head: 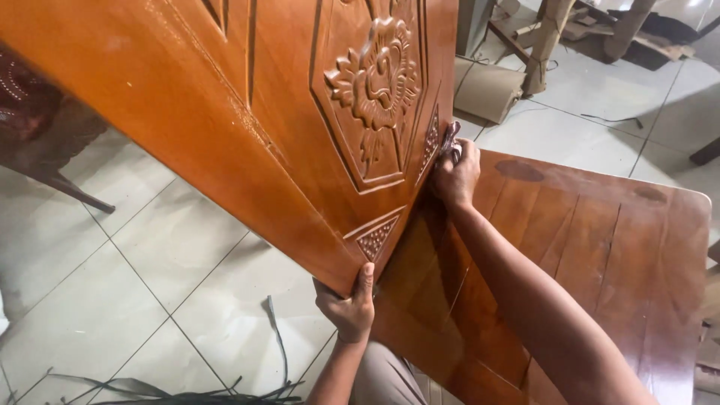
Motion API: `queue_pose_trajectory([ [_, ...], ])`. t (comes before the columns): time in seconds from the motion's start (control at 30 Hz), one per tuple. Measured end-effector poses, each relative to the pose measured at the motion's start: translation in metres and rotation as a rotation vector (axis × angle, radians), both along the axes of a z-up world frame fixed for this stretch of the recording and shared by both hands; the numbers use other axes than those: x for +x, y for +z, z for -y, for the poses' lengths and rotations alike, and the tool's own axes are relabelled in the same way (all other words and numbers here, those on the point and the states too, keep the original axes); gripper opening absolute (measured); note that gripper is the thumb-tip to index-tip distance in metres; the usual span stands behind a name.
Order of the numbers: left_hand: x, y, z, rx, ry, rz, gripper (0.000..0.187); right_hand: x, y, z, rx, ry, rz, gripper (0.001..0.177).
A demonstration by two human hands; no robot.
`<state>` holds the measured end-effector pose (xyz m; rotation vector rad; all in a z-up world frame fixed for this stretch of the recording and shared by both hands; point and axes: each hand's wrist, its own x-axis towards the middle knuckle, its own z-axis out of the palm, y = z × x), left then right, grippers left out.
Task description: Wiping a wooden chair with a cloth and wrapping the legs with cardboard and plastic ties
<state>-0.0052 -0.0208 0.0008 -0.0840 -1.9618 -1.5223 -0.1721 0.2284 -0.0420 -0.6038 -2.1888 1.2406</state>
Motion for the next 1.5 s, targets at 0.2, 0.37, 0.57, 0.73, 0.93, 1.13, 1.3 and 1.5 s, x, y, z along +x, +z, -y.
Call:
queue_pose_trajectory([
  [0.2,-0.009,-0.06,0.007,0.0,0.099,0.034,0.056,0.045,-0.018,-0.013,0.55,0.2,0.158,0.015],
  [0.37,-0.005,-0.033,0.002,0.033,0.104,0.04,0.051,0.137,0.022,0.041,0.767,0.565,0.02,0.028],
  [0.57,0.011,0.007,-0.014,0.058,0.052,-0.079,0.06,0.231,0.063,0.061,0.83,0.764,-0.097,0.022],
  [0.73,0.048,-0.005,-0.04,-0.092,0.077,-0.437,0.069,0.28,0.07,0.022,0.854,0.795,-0.125,0.025],
  [0.93,0.02,0.017,-0.1,-0.488,-0.637,-0.243,0.021,0.252,0.063,-0.073,0.98,0.521,-0.019,0.016],
  [1.13,-0.035,-0.015,-0.155,-0.811,-0.842,0.069,0.072,0.186,0.022,-0.182,0.939,0.234,0.264,0.033],
  [1.3,-0.037,-0.018,-0.157,-0.908,-0.813,0.146,0.075,0.128,0.012,-0.22,0.909,0.03,0.408,0.017],
  [1.5,-0.036,-0.013,-0.155,-0.878,-0.814,0.139,0.075,0.116,0.066,-0.196,0.708,-0.001,0.51,0.038],
])
